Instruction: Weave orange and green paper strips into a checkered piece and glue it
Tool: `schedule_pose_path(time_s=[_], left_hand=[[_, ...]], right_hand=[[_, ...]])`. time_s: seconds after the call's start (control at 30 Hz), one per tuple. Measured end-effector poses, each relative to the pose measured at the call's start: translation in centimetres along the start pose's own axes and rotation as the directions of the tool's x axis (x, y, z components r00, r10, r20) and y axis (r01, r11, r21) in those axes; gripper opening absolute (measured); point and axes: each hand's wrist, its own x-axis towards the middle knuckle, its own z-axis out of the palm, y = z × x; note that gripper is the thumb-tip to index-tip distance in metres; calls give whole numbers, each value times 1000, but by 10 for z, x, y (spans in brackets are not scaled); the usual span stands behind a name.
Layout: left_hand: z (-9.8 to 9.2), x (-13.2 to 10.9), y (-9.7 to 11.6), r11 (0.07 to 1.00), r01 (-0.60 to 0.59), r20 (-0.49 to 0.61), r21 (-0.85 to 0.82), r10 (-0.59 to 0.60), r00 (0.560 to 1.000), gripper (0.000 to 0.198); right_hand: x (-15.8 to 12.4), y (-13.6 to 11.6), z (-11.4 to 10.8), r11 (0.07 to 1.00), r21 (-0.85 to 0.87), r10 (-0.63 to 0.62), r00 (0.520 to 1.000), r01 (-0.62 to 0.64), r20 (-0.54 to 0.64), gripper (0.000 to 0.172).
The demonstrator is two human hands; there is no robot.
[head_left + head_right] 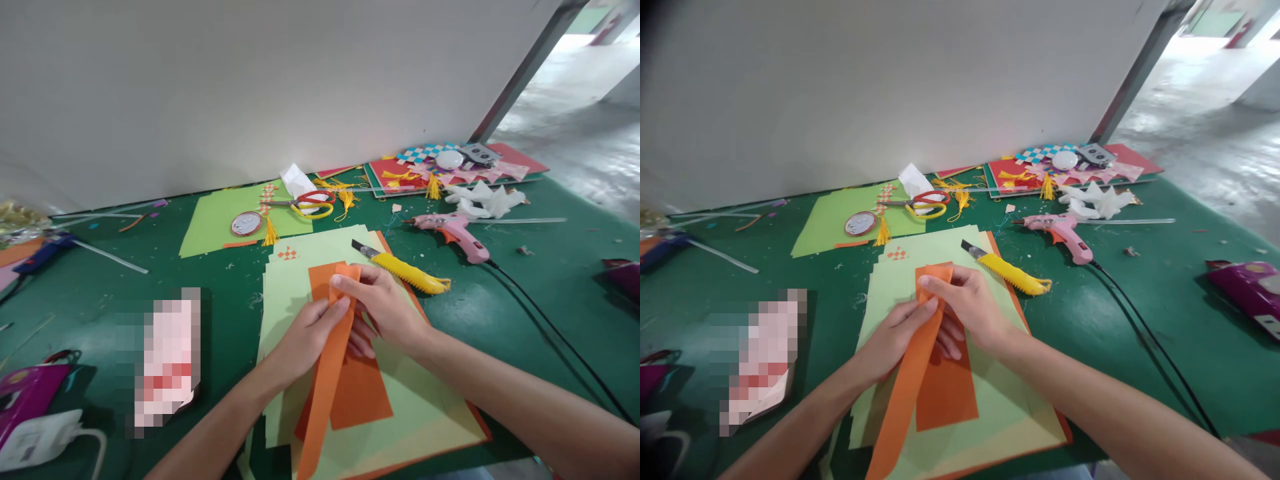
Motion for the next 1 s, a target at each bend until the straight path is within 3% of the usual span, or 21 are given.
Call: schedule_pose_path(time_s=[0.23, 1.0], left_hand=[[0, 0, 3, 998, 23, 13, -65, -22, 1000, 37], [-1, -1, -1, 996, 61, 33, -65, -59, 998, 37]], right_hand=[[7, 3, -8, 997, 15, -67, 981, 71, -182, 28], [3, 2, -6, 995, 54, -68, 982, 78, -175, 29]])
